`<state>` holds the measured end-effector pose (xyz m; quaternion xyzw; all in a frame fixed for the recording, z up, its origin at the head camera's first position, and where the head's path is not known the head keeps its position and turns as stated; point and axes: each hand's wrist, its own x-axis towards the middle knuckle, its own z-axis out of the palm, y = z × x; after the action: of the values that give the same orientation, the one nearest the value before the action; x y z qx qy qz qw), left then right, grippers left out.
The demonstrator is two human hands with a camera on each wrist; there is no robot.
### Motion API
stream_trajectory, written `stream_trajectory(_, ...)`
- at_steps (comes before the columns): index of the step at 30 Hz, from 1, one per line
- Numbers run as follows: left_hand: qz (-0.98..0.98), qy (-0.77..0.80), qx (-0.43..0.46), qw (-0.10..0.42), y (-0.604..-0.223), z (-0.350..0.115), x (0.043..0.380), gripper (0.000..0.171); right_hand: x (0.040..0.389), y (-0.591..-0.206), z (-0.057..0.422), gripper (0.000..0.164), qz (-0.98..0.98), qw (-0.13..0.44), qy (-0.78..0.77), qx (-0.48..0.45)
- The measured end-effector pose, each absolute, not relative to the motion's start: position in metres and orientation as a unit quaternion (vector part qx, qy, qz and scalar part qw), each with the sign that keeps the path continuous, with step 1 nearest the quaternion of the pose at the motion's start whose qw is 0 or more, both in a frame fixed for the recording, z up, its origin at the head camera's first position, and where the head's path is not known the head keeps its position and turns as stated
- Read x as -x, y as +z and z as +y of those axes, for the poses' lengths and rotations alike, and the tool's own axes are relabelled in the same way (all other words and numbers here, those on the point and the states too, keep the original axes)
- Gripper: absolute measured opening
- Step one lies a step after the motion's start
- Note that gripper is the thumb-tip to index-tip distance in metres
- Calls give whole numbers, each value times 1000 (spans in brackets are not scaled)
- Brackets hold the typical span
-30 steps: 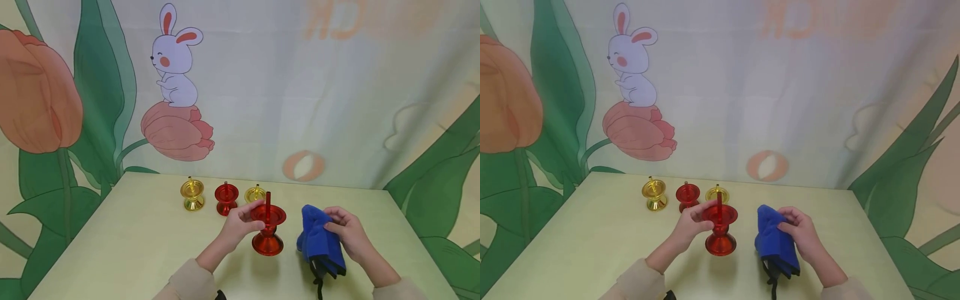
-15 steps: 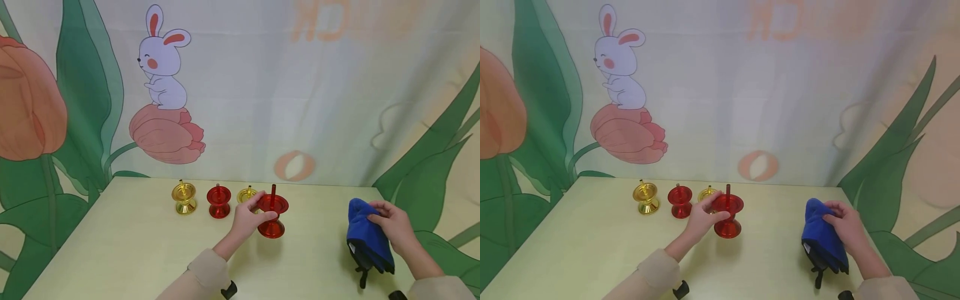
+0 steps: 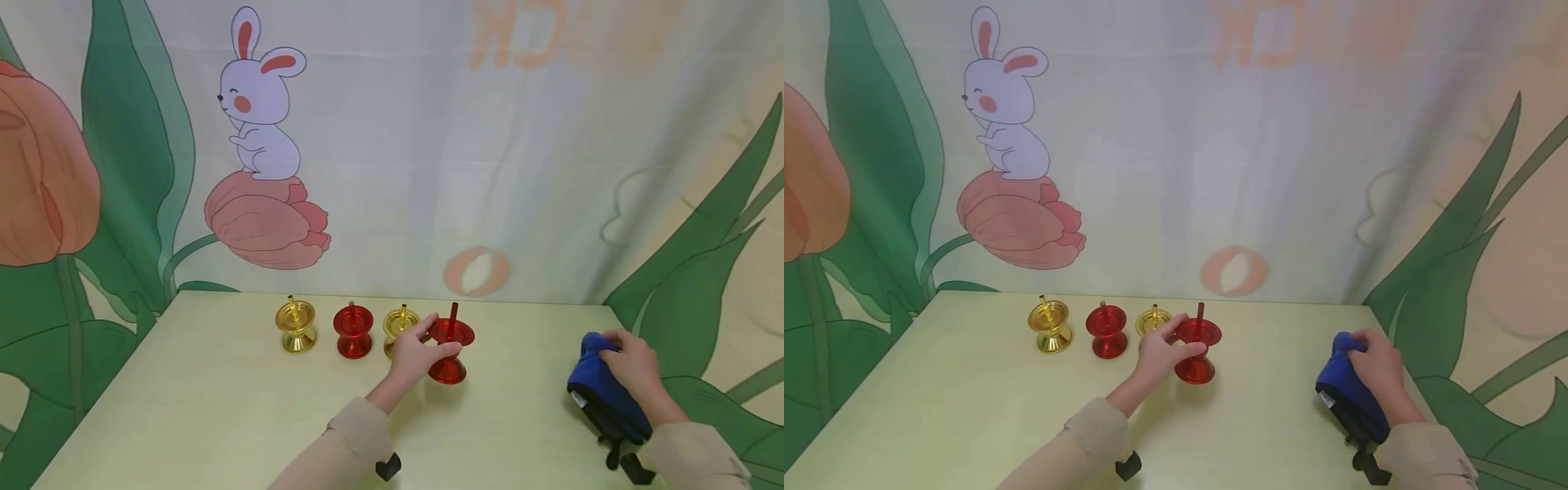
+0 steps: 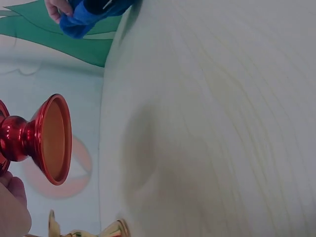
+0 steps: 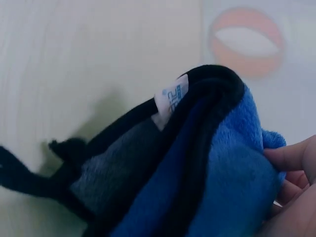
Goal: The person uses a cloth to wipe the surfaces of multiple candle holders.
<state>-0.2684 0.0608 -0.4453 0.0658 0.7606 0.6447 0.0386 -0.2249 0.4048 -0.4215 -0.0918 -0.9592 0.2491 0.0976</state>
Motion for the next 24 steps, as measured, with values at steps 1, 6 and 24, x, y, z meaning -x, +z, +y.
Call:
stream_trajectory(1,762,644,-61,34,-446,63,269,73,229,-427,402,34,-958,95,255,93)
stream_trajectory(6,778,627,-36,5,-456,78,273,74,244,-447,385,33,-946,83,288,126)
stream_trajectory(24,795,598,-21,-100,-485,117,289,65,267,-473,358,29,-846,160,397,320)
